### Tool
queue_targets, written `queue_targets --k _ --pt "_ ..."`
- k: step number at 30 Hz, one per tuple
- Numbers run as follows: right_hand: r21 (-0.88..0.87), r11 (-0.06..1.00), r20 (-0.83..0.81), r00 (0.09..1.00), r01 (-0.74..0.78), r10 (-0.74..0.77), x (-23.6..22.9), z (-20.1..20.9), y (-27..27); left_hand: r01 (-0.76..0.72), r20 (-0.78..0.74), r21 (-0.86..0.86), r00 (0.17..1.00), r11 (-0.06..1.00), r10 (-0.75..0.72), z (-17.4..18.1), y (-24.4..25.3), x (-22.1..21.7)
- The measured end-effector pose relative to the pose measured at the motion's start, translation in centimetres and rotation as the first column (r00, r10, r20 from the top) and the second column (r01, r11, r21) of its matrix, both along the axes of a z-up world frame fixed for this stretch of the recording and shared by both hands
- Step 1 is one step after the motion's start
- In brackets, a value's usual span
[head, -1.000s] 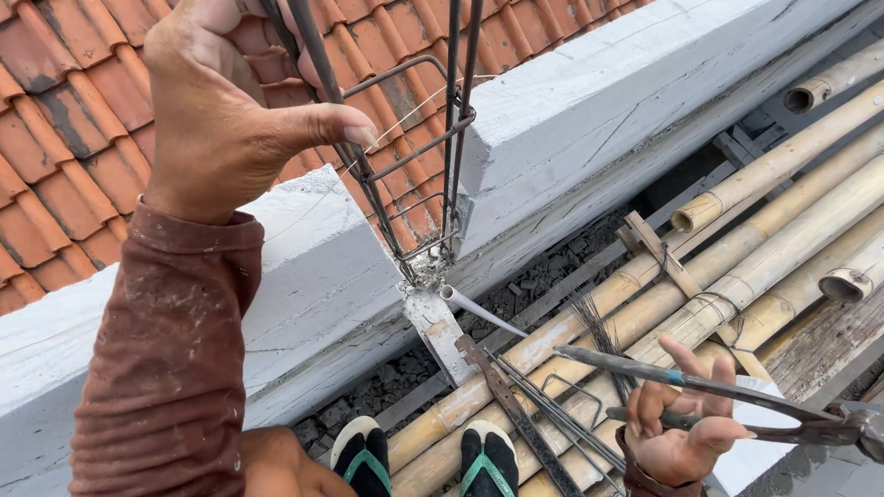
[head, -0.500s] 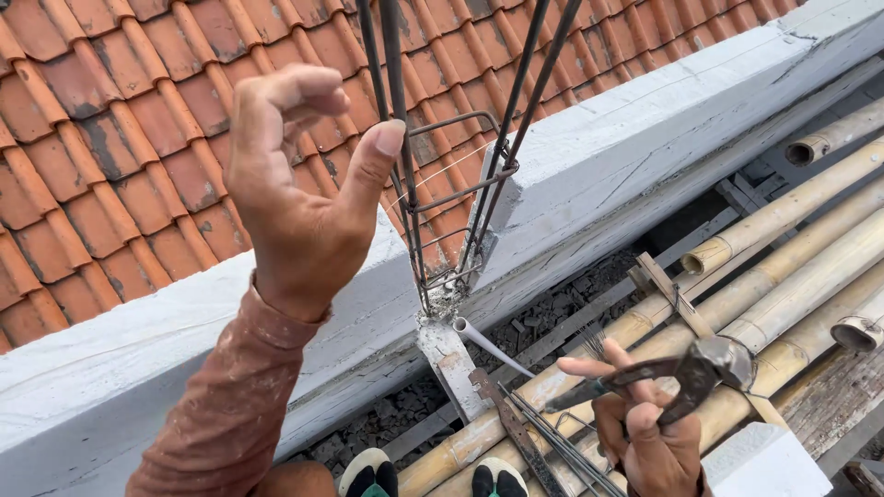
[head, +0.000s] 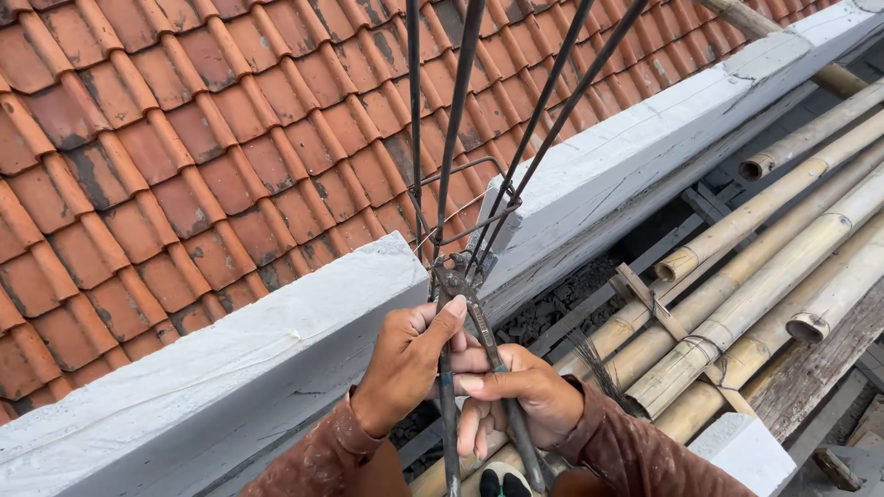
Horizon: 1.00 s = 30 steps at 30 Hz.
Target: The person positions steel stirrups around vertical reinforcing bars and secures them by tying and twisting wires using pliers and by hand.
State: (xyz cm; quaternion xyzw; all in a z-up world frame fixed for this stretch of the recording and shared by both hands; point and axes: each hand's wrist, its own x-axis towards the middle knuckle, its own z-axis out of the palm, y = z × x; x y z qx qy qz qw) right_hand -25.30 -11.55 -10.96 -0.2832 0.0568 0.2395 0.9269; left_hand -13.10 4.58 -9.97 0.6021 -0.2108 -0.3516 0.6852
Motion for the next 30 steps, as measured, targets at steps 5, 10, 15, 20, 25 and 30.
queue_targets --k 5,10,15,20,25,30 --pt "0.126 0.99 0.03 0.998 0.056 -0.06 0.6 1.0 1.8 0.042 -0.201 0.006 0.979 0.999 -0.04 1.0 0.5 2.2" --pt "0.365 0.918 0.007 0.986 0.153 -0.167 1.4 1.5 3.7 0.091 -0.243 0.065 0.967 0.994 -0.073 2.4 0.6 3.8" --pt "0.575 0.8 0.019 0.974 0.173 -0.224 0.5 1.6 6.6 0.104 -0.327 0.034 0.941 0.994 -0.087 2.9 0.7 4.5" --pt "0.53 0.817 -0.088 0.973 0.227 -0.213 -1.1 1.2 10.3 0.105 -0.097 0.093 0.991 0.99 -0.096 3.9 0.5 4.5" --pt "0.657 0.746 0.01 0.988 0.11 -0.154 -2.0 1.6 8.0 -0.34 0.74 0.486 0.65 0.805 -0.172 7.8 1.5 3.5" --pt "0.393 0.912 -0.106 0.991 0.115 -0.08 -3.7 1.8 5.0 -0.256 0.913 -0.084 0.367 0.963 0.177 10.1 -0.1 6.4"
